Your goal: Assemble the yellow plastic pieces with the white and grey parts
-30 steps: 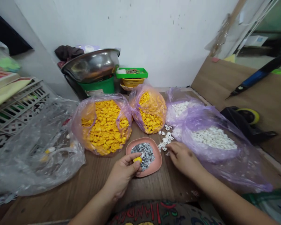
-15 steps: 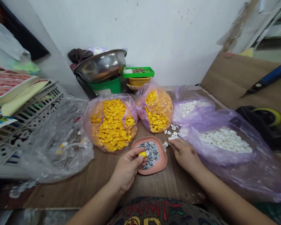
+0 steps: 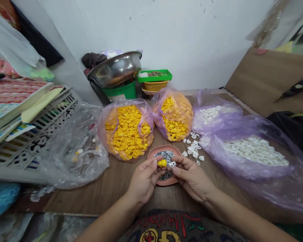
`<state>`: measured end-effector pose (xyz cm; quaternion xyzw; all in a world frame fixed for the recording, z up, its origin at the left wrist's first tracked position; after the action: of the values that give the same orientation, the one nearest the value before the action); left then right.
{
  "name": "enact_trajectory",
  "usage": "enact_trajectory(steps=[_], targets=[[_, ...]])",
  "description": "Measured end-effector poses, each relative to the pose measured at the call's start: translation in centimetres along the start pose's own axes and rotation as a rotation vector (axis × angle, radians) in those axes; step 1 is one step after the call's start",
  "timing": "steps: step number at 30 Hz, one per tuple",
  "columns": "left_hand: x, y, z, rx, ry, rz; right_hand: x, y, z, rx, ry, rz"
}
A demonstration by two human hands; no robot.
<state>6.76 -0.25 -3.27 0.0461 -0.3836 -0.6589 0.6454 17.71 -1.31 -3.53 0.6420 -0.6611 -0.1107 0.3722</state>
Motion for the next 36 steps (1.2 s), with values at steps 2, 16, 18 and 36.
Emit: enact_trajectory(steps=[2,16,18,36], targets=[[0.1,0.2,0.0,0.035,-0.022,-0.019,0.1,-0.2,0.6,-0.045,0.059,0.018],[0.2,-0.3,-0.6,-0.04,-0.109,0.095,0.0,-0.6,0.9,-0.059,0.054,0.053],[0.1,-0.4,-0.7,-0.06,-0.101,0.097,0.1,-0.6,1.0,-0.027,0.045,0.047],[0.4,0.3,-1.8,0.01,-0.109,-0.006,2.8,1.5,-4.2,1.061,-0.852,0.03]])
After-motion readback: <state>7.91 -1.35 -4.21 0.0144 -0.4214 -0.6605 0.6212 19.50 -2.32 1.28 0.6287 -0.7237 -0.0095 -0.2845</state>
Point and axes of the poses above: each hand's wrist, its own x-axis away from the middle knuckle, its own y-axis out of the palm, z = x × y, the point moved 8 cm from there along -x, towards the middle knuckle, and after that the axes turned 4 degrees about z, right-handed, at the moved point
